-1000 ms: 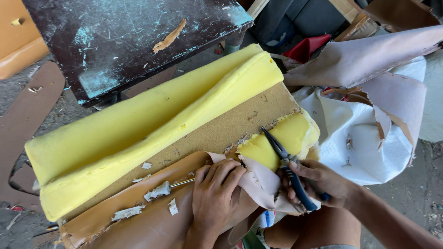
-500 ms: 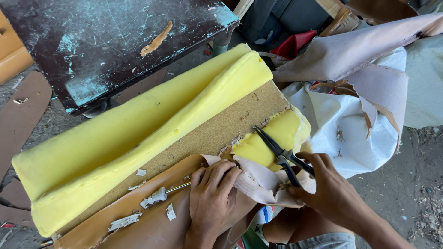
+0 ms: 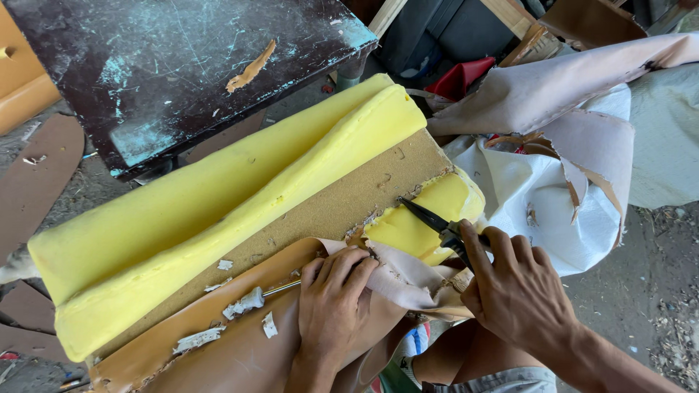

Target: The person uses pliers and a metal rod to pull out staples and peel away the tan fabric covering a yellow foam cushion. They work along the edge of the cushion, removing staples and fabric pieces one by one.

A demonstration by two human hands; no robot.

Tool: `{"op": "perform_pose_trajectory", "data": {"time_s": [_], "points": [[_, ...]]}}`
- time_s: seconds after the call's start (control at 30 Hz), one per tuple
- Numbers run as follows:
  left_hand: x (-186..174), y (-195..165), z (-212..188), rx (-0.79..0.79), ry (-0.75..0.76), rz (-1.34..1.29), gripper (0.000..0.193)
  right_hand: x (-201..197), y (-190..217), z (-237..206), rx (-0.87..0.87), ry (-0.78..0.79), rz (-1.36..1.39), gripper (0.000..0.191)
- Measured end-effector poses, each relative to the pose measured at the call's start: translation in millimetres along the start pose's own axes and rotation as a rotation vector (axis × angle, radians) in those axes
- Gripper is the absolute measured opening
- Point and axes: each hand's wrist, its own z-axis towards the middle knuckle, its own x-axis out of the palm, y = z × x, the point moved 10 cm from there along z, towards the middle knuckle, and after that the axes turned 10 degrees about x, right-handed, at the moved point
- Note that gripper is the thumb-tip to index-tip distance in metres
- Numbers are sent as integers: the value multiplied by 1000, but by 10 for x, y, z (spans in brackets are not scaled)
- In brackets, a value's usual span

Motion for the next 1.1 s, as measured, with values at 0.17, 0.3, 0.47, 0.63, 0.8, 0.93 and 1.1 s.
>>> {"op": "perform_pose_trajectory", "data": {"time_s": [0.17, 0.3, 0.47, 0.63, 0.8, 0.93, 1.1], "points": [[28, 27, -21, 7, 13, 17, 43, 232, -178, 171, 119, 246, 527, 70], [20, 17, -8, 26, -10, 31, 42, 776, -301, -18, 694, 802, 1591, 46], [7, 19, -4, 17, -19, 44, 41, 995, -15, -266, 869, 954, 2119, 49], [24, 23, -12, 10, 0, 42, 43, 918, 437, -303, 461, 1129, 2572, 50], [31, 30, 8, -2, 6, 45, 42, 746, 685, -355, 34, 1283, 3030, 47], [30, 34, 0, -19, 8, 38, 36, 893, 427, -433, 93, 883, 2779, 48], [47, 29, -27, 13, -7, 1, 31, 1134, -69, -433, 270, 936, 2205, 63]]}}
